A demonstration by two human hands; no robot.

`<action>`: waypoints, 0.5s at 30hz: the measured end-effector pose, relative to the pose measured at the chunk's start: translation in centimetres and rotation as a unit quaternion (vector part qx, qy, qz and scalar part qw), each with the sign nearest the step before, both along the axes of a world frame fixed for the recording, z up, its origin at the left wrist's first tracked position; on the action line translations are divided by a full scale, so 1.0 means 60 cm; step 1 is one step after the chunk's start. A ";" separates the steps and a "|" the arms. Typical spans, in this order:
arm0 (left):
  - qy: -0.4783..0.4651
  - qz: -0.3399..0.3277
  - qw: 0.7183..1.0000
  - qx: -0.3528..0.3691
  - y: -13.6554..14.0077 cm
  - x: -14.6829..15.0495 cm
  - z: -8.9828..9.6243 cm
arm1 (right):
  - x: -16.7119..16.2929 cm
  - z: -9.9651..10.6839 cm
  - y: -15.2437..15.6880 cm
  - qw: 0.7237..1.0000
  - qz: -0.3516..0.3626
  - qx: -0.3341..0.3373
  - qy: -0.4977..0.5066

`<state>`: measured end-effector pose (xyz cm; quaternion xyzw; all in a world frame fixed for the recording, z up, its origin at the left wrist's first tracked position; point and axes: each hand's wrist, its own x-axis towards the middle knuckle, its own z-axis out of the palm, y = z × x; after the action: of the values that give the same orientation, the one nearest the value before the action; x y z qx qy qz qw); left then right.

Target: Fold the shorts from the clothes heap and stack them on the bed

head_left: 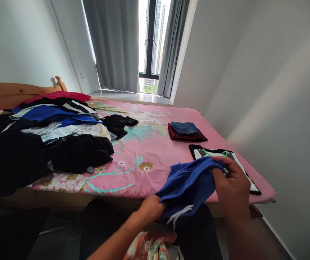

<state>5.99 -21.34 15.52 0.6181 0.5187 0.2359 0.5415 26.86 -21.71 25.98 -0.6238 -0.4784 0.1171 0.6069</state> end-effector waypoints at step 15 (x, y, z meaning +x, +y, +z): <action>0.162 0.132 0.933 0.293 0.101 -0.154 0.427 | 0.027 0.233 0.092 0.967 0.068 0.105 -0.222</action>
<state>-3.23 -15.26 41.17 0.7054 0.5839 0.3432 0.2090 28.47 -16.22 39.97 -0.5331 -0.6522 -0.0338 0.5378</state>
